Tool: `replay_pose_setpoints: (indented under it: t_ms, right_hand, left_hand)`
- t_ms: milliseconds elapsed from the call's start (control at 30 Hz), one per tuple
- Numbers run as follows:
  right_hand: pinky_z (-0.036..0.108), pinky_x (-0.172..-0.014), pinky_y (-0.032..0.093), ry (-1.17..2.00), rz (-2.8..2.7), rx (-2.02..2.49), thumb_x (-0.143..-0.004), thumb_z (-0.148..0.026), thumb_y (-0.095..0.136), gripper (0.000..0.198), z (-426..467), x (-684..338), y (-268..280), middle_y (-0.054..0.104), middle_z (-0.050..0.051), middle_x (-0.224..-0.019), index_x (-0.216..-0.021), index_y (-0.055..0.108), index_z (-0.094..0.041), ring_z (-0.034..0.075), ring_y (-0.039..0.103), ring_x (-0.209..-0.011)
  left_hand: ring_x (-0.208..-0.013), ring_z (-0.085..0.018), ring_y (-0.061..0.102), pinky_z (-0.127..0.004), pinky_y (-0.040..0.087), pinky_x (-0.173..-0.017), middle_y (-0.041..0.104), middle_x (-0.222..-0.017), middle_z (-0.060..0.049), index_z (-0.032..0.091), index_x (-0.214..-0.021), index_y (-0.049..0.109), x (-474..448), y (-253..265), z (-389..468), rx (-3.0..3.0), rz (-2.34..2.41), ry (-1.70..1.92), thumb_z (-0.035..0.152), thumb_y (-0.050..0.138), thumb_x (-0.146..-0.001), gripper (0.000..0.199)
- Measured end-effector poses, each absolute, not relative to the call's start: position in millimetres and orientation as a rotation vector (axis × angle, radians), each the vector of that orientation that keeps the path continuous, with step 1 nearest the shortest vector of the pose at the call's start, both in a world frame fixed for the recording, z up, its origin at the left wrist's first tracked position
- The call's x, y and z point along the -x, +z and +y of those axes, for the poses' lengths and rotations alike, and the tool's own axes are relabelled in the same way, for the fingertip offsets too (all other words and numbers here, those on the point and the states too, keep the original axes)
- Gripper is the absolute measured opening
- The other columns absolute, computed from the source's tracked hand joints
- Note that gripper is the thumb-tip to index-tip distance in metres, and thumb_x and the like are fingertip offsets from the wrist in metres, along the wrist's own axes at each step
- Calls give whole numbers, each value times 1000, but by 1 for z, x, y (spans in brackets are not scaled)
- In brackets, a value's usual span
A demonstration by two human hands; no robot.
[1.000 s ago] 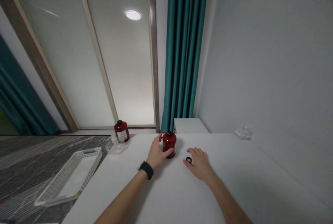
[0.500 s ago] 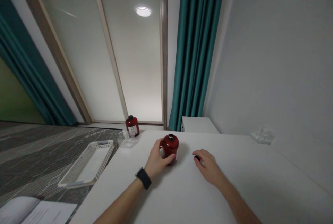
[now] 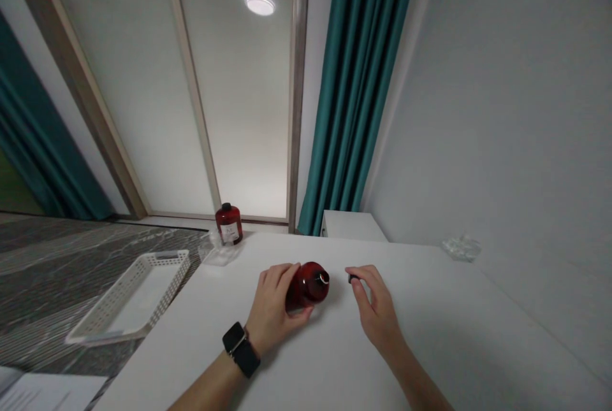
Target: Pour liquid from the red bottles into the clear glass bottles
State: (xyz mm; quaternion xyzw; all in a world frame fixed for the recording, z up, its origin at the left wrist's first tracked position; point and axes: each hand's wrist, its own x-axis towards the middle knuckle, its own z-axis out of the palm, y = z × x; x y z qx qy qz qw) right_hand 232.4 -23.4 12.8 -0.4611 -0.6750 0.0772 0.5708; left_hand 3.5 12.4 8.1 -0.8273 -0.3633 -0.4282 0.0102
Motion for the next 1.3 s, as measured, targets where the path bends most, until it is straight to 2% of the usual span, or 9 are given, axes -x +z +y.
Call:
replay_pose_setpoints:
  t_ms: [233,367,700,1100,1300]
  right_hand:
    - [37,-86,52,357,-1413,944,-93,-23,60,7,-23,-230,2,65,6,-101,-99,62,-25,21,64,-98]
    - [42,-92,52,436,-1360,893,-91,-23,63,6,-26,-224,1,68,7,-103,-95,59,-25,22,66,-103]
    - [44,-91,52,399,-1529,974,-89,-21,62,5,-32,-216,6,67,8,-102,-91,60,-25,23,63,-101]
    - [43,-94,52,472,-1683,942,-94,-17,55,14,-35,-218,17,69,7,-113,-102,62,-27,22,62,-108]
    - [43,-94,53,438,-1725,911,-94,-19,56,16,-37,-219,21,71,6,-113,-104,64,-29,23,62,-109]
  left_hand:
    - [-103,-31,57,-43,43,-86,62,-116,-13,16,-132,46,-9,11,3,2650,-1101,-1215,20,74,-65,73]
    - [-104,-32,56,-44,42,-87,61,-119,-13,19,-135,43,-11,9,3,2693,-1120,-1172,23,75,-66,76]
    - [-105,-32,56,-43,40,-87,61,-120,-13,20,-136,42,-12,4,4,2720,-1086,-1169,24,75,-68,76]
    - [-100,-31,58,-43,43,-86,62,-115,-13,18,-134,46,-1,5,13,2836,-981,-1186,25,72,-61,78]
    - [-104,-32,57,-44,42,-89,61,-119,-13,20,-139,43,3,6,18,2940,-955,-1167,27,71,-63,81]
